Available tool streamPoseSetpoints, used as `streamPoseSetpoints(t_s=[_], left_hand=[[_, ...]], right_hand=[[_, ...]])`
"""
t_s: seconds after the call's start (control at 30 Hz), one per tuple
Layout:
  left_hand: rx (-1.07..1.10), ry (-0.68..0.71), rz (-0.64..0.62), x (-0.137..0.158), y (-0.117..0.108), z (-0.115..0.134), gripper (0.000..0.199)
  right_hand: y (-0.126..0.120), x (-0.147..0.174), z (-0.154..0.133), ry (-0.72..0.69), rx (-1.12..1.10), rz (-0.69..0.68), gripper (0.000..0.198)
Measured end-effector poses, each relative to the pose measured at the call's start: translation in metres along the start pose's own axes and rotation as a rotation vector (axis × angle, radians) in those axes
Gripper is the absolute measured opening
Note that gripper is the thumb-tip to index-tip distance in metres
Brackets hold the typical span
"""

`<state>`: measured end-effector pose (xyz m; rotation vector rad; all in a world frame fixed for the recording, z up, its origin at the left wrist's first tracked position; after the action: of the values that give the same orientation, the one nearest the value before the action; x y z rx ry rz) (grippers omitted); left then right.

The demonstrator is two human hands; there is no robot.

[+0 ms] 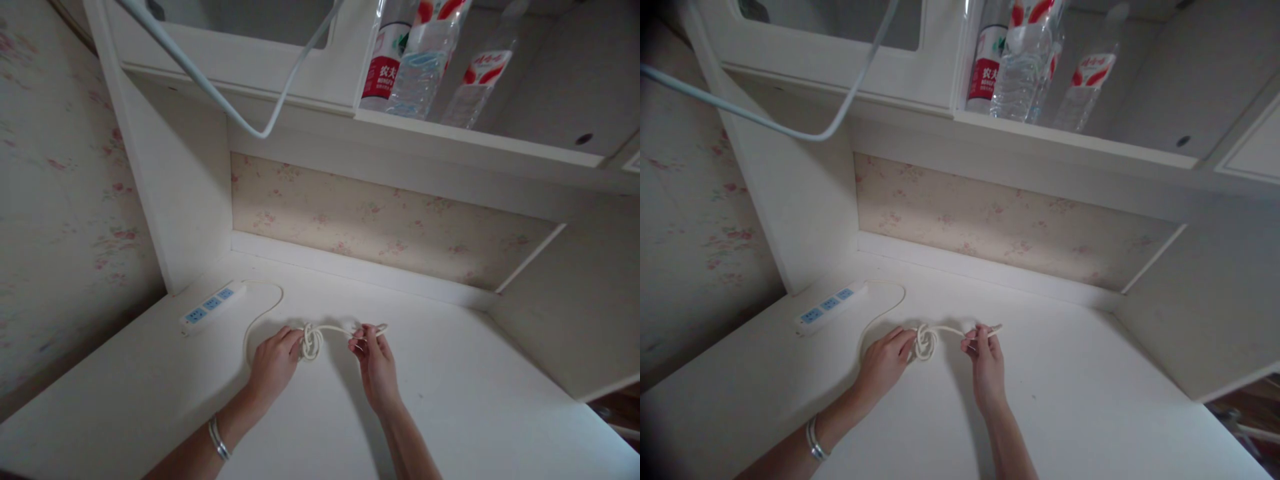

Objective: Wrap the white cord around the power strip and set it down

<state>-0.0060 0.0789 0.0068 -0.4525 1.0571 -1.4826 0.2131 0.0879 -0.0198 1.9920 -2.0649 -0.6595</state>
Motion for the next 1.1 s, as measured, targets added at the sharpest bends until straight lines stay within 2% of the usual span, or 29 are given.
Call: streamPoseSetpoints(t_s=[0.17,0.7,1.1], left_hand=[[-0.01,-0.022,-0.05,-0.0017,0.0013,-0.0011,0.027],[0.142,0.026,-0.049,-0.0042,0.004,-0.0008,0.025],[0.173,0.05,-0.048,-0.0045,0.0057,-0.0017,0.028]], right_hand=[[0.004,0.0018,-0.0007,-0.043,0.144,-0.009,0.028],[0.0026,0.001,-0.0027,-0.04,0.203,0.006,0.026],[0.0016,0.0015,-0.0037,-0.038,0.207,0.019,0.028]])
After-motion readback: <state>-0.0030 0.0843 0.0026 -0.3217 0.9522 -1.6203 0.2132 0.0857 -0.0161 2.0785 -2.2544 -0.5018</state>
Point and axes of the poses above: each hand's wrist, its own x-axis away from the middle knuckle, its own y-axis out of the palm, z = x × y, the point moved 8 cm from there along -x, towards the middle knuckle, and after that the axes turned 11 degrees about -z, right-handed, at the moved point
